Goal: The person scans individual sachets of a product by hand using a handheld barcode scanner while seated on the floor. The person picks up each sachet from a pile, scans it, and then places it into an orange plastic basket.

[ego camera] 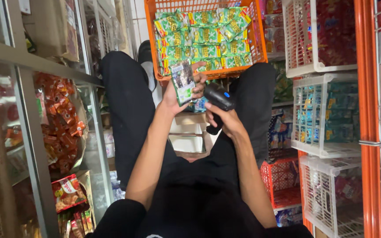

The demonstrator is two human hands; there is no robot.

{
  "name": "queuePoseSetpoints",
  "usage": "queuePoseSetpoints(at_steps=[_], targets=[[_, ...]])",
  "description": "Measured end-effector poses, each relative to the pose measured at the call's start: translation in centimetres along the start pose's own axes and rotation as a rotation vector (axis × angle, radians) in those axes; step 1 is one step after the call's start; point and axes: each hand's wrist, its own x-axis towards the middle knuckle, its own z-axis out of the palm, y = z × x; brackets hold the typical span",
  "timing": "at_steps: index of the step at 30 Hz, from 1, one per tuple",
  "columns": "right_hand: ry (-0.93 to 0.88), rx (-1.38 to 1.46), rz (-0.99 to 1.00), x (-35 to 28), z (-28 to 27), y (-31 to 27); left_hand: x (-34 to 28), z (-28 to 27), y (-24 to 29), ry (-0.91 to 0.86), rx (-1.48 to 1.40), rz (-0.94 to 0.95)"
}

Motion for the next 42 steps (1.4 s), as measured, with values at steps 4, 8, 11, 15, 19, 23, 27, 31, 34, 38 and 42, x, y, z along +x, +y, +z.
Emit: queuePoseSetpoints(at_steps=[4,8,11,15,19,23,27,31,34,38,42], targets=[[-0.034,0.027,-0.044,-0.1,0.0,0.0,0.0,1.3,0.2,0.004,-0.001,-0.048],[-0.018,-0.036,0.019,0.0,1.0,-0.8,0.2,0.6,-0.3,0.032,0.131,-0.025],[-0.03,-0.016,-0.029,-0.4,1.4,-1.0,0.3,-0.2,-0.9,-0.001,0.12,-0.03],[-0.047,0.011,-0.083,-0.4,1.2,-0.9,0.4,-0.8,-1.3,0.07,0.206,-0.054],[-0.049,-0.011,-0.06,-0.4,1.1,-1.0,0.5,-1.4,-1.6,0.088,0.32,-0.053],[0.03,0.008,-0.092,0.2,0.5,0.0,1.0,-2.4,-2.1,0.124,0.366,-0.057],[0.193,0.107,-0.147,1.1,-0.3,0.2,1.7,-3.2,-2.9,0.328,0.46,-0.098],[0.294,0.189,-0.152,1.1,-0.6,0.0,1.7,-3.5,-3.7,0.382,0.495,-0.138],[0.335,0.235,-0.176,1.1,-0.8,-0.3,2.2,-3.2,-4.0,0.372,0.562,-0.146],[0.353,0.29,-0.199,0.8,-1.3,-0.5,2.6,-1.5,-3.6,0.469,0.605,-0.2],[0.332,0.346,-0.22,0.7,-2.2,-0.7,5.5,0.5,-2.5,0.523,0.797,-0.191]])
